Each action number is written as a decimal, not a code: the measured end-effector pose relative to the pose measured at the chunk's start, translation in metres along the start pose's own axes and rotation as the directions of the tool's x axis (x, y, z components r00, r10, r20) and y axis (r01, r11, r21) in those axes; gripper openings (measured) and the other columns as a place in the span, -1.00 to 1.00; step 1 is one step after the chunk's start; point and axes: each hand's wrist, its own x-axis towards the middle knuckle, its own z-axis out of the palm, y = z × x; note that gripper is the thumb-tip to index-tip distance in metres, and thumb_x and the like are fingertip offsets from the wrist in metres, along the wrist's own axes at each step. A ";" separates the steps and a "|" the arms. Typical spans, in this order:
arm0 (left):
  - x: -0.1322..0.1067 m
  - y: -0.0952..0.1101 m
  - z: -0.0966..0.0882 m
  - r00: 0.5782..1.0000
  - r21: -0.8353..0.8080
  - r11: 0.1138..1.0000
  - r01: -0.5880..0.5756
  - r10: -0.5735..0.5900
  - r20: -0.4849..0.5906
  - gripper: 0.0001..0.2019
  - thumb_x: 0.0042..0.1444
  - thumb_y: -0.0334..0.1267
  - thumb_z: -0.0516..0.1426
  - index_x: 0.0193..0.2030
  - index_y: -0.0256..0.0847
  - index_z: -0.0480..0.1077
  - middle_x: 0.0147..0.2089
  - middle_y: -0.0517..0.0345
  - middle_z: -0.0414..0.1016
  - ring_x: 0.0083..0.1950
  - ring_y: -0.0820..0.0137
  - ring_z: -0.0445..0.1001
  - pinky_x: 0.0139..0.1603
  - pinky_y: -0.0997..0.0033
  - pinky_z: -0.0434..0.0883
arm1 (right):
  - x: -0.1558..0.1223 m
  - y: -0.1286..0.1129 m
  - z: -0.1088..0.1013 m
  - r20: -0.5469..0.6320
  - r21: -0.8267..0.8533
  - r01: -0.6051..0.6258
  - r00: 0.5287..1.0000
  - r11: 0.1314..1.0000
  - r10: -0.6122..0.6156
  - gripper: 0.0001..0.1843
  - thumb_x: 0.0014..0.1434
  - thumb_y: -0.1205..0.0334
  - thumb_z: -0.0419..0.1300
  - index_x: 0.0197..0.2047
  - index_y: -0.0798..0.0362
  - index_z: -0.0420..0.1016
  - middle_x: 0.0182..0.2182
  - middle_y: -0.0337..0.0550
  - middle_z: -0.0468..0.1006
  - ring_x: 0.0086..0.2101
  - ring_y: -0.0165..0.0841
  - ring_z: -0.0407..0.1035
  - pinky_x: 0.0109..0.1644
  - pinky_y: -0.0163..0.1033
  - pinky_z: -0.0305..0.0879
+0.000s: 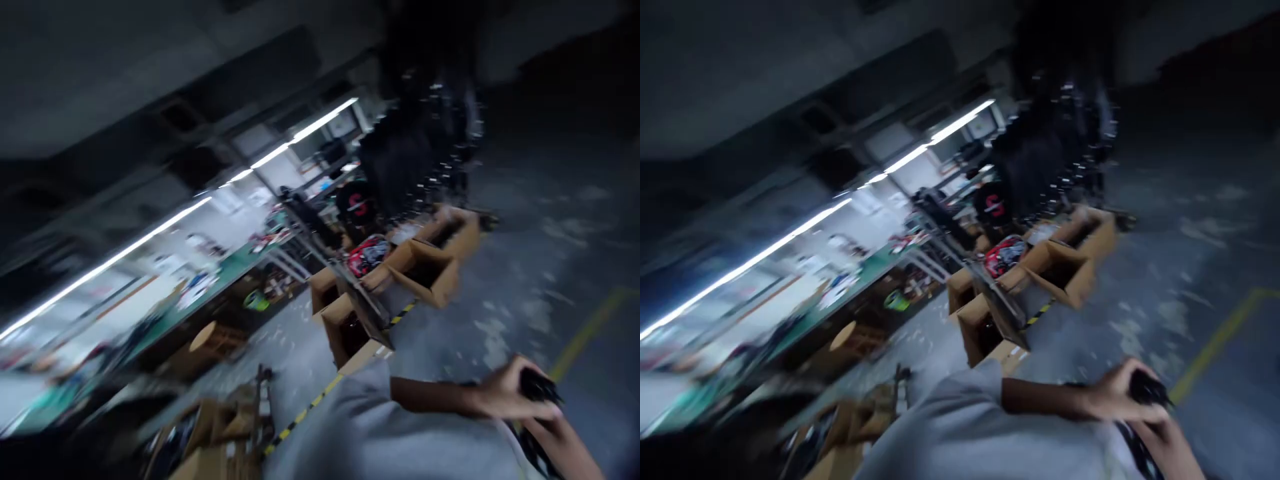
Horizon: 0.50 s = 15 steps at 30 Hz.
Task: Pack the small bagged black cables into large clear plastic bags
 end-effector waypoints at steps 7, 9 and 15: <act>0.198 0.001 0.138 0.945 -0.087 0.989 0.120 -0.087 0.315 -0.06 -0.13 0.04 0.42 0.35 -0.13 0.12 0.42 -0.25 0.18 0.42 0.08 0.25 0.44 0.04 0.18 | 0.096 0.086 -0.216 -0.285 -0.145 -0.219 0.943 0.965 0.171 -0.56 0.00 0.14 0.23 -0.02 0.06 0.44 -0.11 0.05 0.65 -0.10 -0.12 0.52 -0.02 -0.16 0.36; 0.289 0.005 0.187 0.897 0.051 0.982 0.184 -0.189 0.401 -0.07 -0.15 0.15 0.39 0.30 -0.21 0.19 0.35 -0.34 0.27 0.36 0.01 0.35 0.39 0.02 0.24 | 0.119 0.123 -0.311 -0.485 -0.063 -0.381 0.819 0.922 0.306 -0.58 -0.03 0.24 0.30 -0.05 0.04 0.43 -0.16 0.00 0.65 -0.13 -0.15 0.51 -0.05 -0.22 0.31; 0.471 0.049 0.326 0.770 0.303 0.952 0.048 -0.228 0.595 -0.28 -0.16 0.23 0.35 0.05 -0.23 0.44 0.05 -0.21 0.55 0.15 0.05 0.54 0.30 0.08 0.35 | 0.088 0.194 -0.536 -0.781 0.259 -0.565 0.354 0.783 0.514 -0.63 -0.01 0.29 0.40 -0.14 0.06 0.41 -0.17 0.05 0.61 -0.09 -0.10 0.46 -0.02 -0.19 0.21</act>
